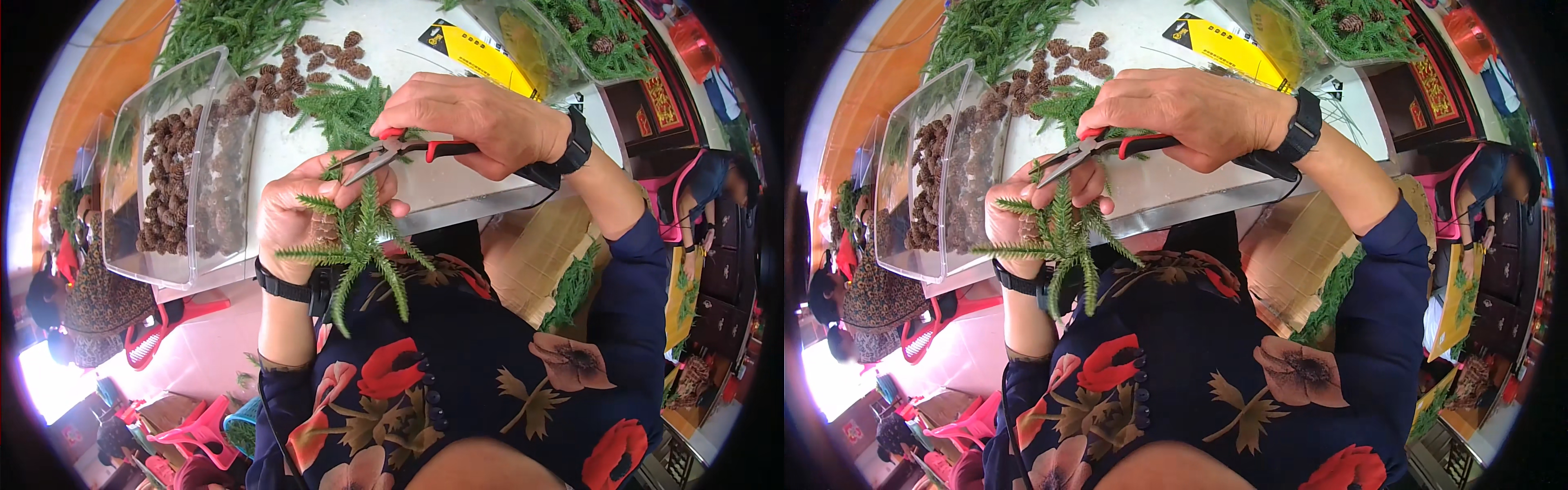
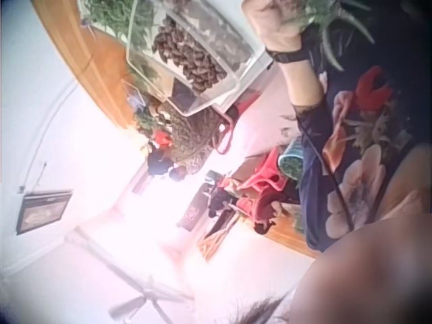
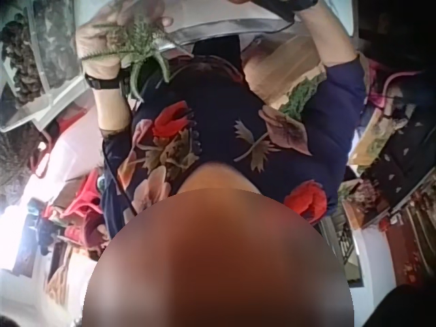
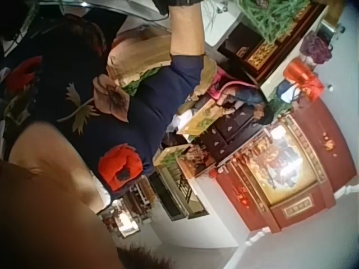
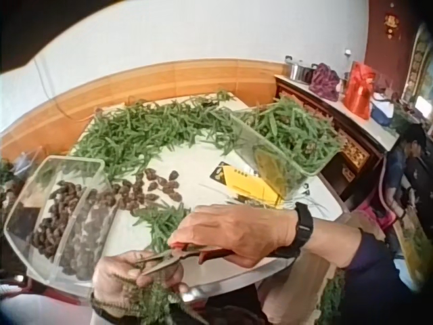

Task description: The recorder is using pliers to trim small pine branches and attach pine cones to them, likely for decorative purposes.

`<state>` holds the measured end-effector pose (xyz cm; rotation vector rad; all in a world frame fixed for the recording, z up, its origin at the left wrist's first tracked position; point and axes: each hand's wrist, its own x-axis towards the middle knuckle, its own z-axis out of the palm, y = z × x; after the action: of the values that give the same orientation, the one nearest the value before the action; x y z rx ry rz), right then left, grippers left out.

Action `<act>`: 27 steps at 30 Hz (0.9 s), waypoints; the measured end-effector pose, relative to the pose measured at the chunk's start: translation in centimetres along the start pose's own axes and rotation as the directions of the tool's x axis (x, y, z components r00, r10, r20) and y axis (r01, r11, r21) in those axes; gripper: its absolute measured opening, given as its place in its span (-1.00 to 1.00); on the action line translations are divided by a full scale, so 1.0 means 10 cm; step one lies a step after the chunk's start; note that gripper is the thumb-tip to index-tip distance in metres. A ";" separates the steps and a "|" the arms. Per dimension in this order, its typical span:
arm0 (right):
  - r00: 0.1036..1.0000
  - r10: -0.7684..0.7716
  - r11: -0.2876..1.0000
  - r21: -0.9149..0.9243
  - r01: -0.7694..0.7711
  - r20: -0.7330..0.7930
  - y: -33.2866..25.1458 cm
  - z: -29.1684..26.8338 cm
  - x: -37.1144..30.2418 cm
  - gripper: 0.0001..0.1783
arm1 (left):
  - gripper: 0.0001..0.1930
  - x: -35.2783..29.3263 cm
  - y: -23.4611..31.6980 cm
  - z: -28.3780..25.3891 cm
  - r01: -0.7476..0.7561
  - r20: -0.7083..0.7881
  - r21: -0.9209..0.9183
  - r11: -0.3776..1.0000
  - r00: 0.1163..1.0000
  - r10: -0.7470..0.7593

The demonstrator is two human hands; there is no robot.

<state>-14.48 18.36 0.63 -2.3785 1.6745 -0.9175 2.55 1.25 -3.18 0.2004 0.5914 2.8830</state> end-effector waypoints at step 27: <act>0.939 0.323 0.944 -0.035 -0.329 -0.117 -0.20 0.13 -0.17 -0.55 | -0.95 -0.05 -0.01 0.20 0.086 -0.505 0.769 0.633 0.688 0.521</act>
<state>-12.50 20.35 -0.37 -2.0200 2.0770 -0.9671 3.36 2.02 -1.41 -0.8402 2.0480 2.6411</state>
